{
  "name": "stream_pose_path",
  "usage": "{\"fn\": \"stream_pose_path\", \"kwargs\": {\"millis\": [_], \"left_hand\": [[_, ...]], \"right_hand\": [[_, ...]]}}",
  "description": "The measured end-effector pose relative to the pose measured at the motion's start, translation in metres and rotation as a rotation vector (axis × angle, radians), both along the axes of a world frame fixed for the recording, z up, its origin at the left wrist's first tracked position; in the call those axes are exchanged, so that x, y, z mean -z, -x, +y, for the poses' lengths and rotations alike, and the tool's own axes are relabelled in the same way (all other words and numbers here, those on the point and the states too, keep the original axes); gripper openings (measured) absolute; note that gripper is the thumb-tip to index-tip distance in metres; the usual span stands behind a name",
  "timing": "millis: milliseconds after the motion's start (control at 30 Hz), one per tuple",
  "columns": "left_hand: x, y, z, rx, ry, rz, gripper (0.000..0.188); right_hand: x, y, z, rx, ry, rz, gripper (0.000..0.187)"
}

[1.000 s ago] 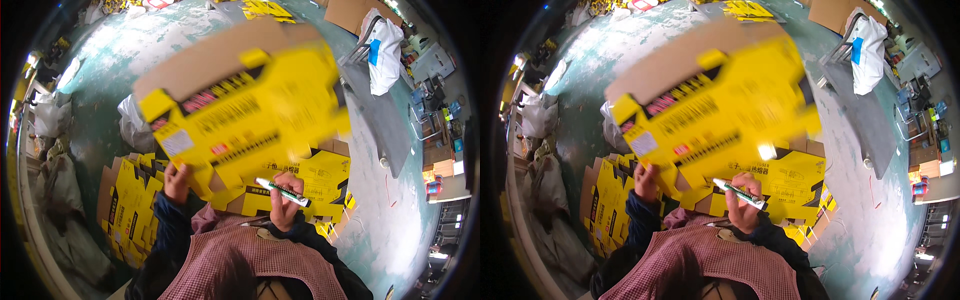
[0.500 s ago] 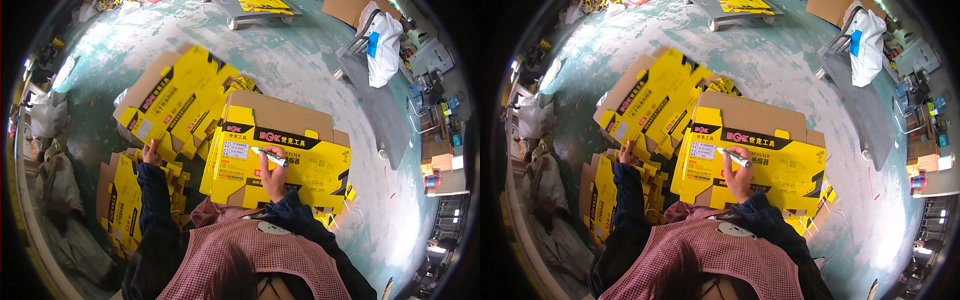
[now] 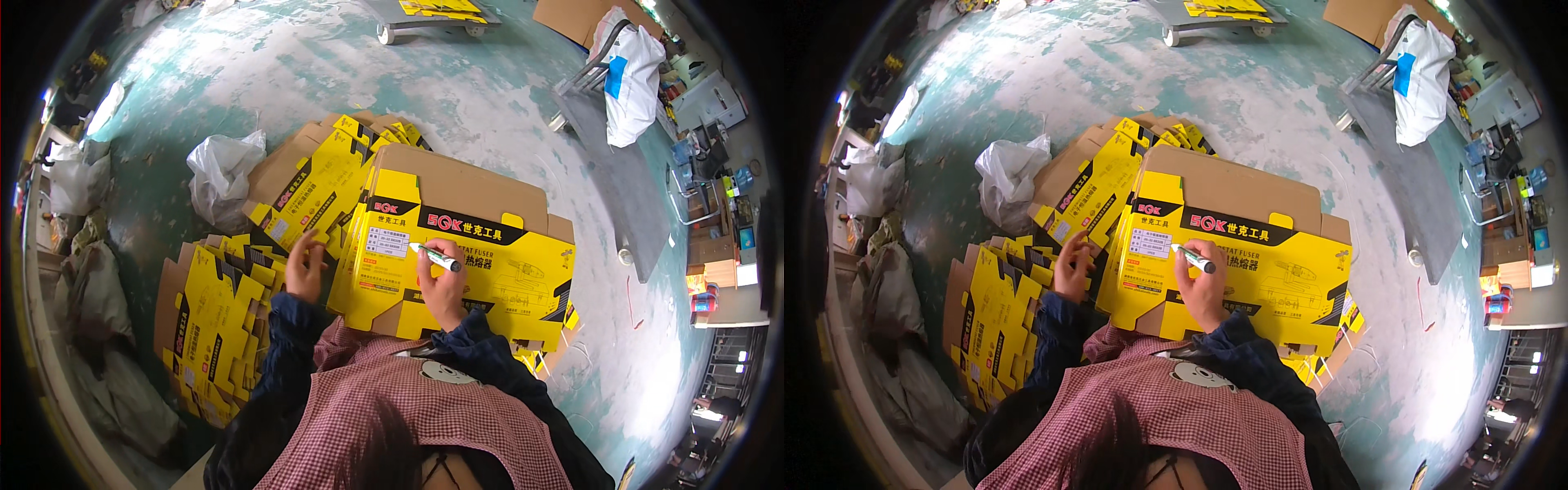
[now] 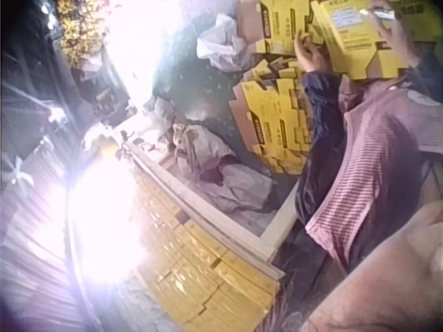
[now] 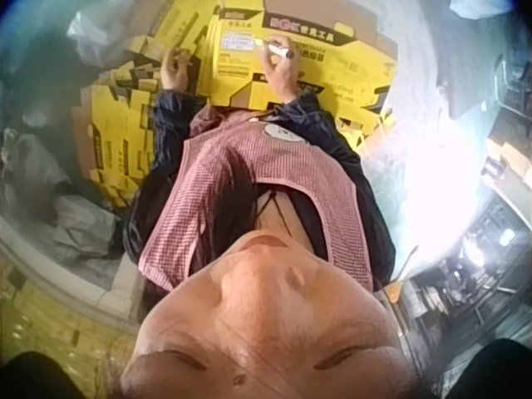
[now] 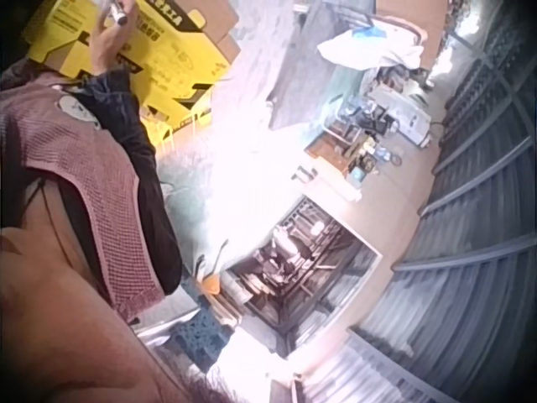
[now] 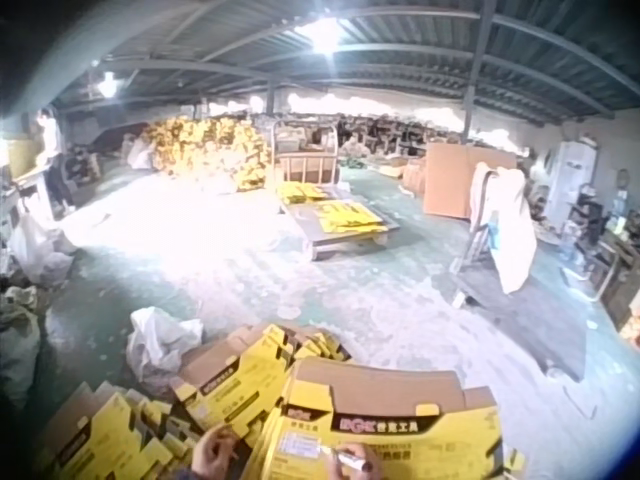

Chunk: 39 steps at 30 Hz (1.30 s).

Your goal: Marking checklists on cardboard boxes with a marker and sorting them.

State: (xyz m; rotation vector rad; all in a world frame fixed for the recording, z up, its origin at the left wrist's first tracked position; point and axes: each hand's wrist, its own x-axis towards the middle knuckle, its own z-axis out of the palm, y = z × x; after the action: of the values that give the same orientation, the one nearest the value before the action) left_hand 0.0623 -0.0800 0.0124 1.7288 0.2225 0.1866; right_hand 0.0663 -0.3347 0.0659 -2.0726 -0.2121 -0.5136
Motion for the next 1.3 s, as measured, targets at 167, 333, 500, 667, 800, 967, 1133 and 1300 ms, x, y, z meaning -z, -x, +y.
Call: {"fn": "stream_pose_path", "kwargs": {"millis": [167,333,500,667,800,967,1133,1300], "left_hand": [[-0.042,0.016,-0.044,0.173,-0.230,-0.038,0.029],[-0.052,0.015,-0.059,0.093,-0.325,-0.052,0.026],[-0.047,0.008,-0.047,0.170,-0.172,0.169,0.026],[-0.060,0.016,-0.057,0.157,-0.356,0.045,0.026],[-0.068,0.017,-0.055,0.121,-0.184,0.073,0.026],[-0.085,0.029,-0.055,0.228,0.377,0.412,0.032],[-0.062,0.029,-0.024,-0.053,0.338,-0.065,0.027],[-0.044,-0.015,0.033,-0.477,0.542,-0.201,0.024]], "right_hand": [[0.000,0.001,0.001,0.023,-0.214,0.047,0.012],[0.007,0.007,-0.008,0.033,-0.325,0.077,0.014],[0.002,0.023,-0.008,-0.034,-0.475,0.224,0.011],[-0.005,0.019,-0.007,-0.076,-0.592,0.276,0.013],[-0.007,0.020,-0.005,-0.102,-0.567,0.294,0.013],[-0.044,0.032,-0.003,-0.253,-0.617,0.259,0.014],[-0.058,0.030,-0.002,-0.122,-0.437,-0.013,0.017],[-0.054,0.011,0.000,-0.113,-0.470,-0.005,0.023]]}}
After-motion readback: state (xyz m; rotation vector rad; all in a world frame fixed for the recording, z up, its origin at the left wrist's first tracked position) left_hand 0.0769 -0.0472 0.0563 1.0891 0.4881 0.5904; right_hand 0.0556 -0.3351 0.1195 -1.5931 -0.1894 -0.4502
